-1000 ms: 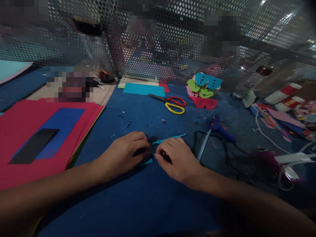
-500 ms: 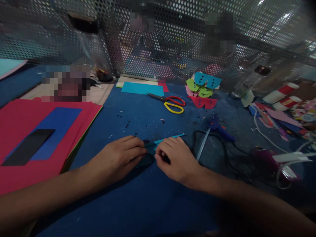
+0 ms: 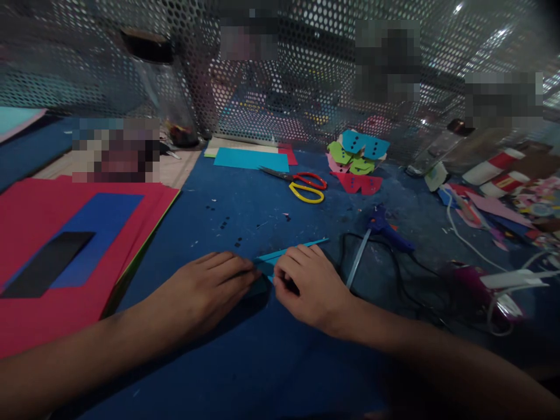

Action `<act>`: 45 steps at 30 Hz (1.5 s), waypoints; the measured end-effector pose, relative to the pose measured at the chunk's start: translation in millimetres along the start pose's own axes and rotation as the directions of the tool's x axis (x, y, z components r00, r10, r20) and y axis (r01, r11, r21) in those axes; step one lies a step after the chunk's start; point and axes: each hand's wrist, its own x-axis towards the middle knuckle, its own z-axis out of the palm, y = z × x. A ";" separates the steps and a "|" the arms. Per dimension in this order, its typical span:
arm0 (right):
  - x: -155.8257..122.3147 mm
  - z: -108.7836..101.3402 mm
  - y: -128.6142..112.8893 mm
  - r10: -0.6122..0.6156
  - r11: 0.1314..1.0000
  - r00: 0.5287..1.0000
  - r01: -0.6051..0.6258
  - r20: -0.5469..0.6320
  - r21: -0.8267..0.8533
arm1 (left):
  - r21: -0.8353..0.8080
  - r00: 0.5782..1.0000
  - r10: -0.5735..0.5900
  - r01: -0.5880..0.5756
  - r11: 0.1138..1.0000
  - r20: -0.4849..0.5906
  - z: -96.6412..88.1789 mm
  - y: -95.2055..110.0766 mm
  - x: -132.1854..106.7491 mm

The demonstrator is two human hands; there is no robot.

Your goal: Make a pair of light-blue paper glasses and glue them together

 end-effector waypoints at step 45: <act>-4.9 -9.3 10.0 -0.179 0.980 0.984 0.177 0.008 0.088 | 0.039 0.997 -0.030 0.027 0.999 0.078 -6.3 4.7 7.7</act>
